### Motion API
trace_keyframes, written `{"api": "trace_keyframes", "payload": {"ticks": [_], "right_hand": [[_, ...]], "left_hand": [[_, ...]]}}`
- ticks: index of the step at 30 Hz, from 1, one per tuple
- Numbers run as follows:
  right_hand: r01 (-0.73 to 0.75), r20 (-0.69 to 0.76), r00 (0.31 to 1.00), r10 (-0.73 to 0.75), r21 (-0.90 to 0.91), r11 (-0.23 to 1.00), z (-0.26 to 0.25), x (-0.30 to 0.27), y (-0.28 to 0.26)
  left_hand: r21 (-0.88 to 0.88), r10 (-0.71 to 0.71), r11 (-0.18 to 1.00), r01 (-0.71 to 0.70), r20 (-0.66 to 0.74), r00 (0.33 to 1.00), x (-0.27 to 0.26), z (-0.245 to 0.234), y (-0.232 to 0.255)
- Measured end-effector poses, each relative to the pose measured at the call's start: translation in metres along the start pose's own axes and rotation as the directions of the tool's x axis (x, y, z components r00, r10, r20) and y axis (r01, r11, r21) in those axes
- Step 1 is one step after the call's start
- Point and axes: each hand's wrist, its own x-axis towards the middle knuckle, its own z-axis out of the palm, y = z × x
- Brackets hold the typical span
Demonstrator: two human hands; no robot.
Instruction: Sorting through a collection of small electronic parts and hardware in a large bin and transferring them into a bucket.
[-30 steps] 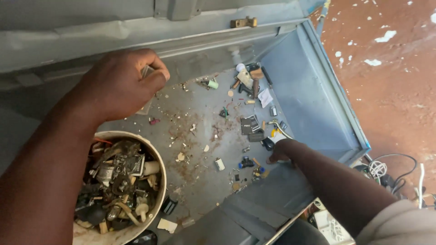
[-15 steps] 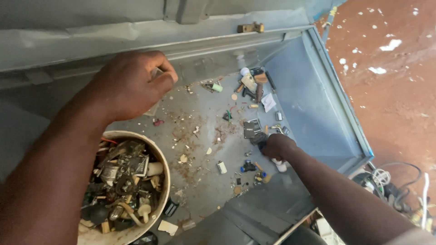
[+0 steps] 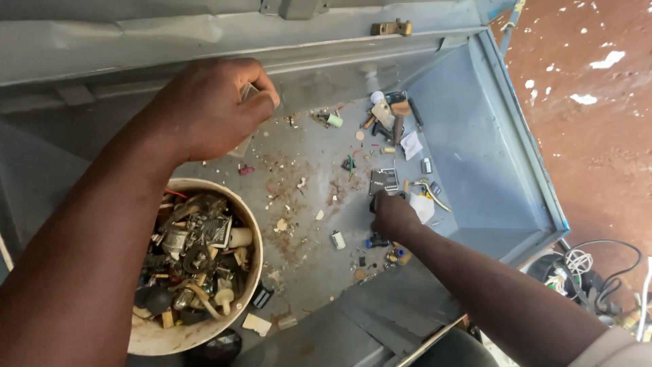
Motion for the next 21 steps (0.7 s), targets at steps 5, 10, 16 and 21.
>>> {"api": "trace_keyframes", "payload": {"ticks": [5, 10, 16, 21], "right_hand": [[-0.052, -0.016, 0.998, 0.055, 0.14, 0.989, -0.001, 0.001, 0.001], [0.063, -0.019, 0.998, -0.062, 0.072, 0.995, -0.016, 0.016, 0.007], [0.237, 0.038, 0.939, -0.342, 0.647, 0.724, -0.106, -0.144, -0.104], [0.417, 0.064, 0.805, -0.589, 0.645, 0.641, -0.115, -0.176, -0.145]], "left_hand": [[0.002, -0.049, 0.999, 0.049, 0.015, 0.999, -0.001, -0.004, 0.006], [-0.016, 0.042, 0.999, -0.043, -0.027, 0.999, 0.006, 0.003, -0.006], [-0.002, 0.054, 0.999, -0.054, -0.011, 0.999, 0.004, 0.002, -0.003], [-0.008, 0.051, 0.999, -0.052, -0.018, 0.999, 0.007, 0.006, -0.009]]}}
